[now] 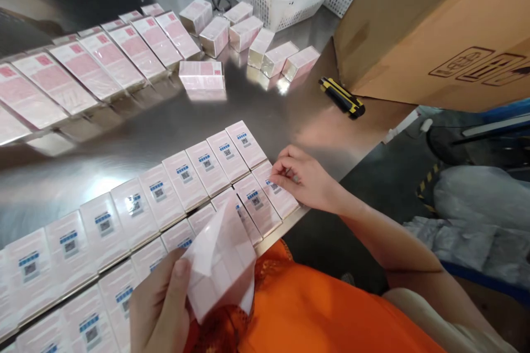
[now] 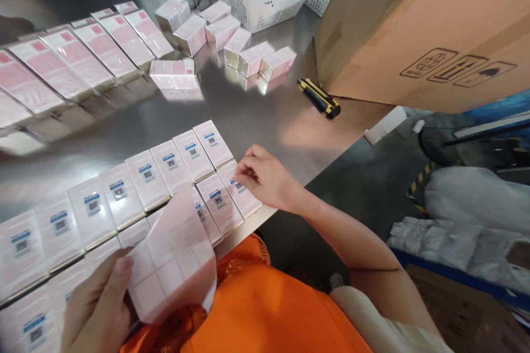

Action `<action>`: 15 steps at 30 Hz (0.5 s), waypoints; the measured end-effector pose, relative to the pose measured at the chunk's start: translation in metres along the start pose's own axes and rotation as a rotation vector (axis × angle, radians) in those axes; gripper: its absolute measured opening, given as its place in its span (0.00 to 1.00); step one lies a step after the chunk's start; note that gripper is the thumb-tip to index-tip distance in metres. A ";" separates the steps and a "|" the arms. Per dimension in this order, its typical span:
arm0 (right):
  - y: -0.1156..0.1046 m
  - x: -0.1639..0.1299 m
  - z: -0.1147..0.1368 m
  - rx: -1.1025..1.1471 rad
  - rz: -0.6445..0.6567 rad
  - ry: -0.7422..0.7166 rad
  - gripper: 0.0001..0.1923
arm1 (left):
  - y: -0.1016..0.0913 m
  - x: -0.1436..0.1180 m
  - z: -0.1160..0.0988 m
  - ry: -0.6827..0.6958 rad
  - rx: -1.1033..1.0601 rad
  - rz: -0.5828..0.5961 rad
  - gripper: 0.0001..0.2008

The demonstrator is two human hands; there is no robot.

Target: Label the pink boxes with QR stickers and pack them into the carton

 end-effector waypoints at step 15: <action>0.011 0.013 -0.053 0.235 -0.147 0.163 0.36 | 0.005 -0.006 -0.016 0.249 -0.282 0.173 0.22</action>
Point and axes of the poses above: each hand's wrist, its own x-axis towards the middle knuckle, its own y-axis out of the palm, z = x × y, the point moved 8 cm from there along x, towards the middle knuckle, and after that the axes turned 8 degrees about y, right-handed, at the moved point
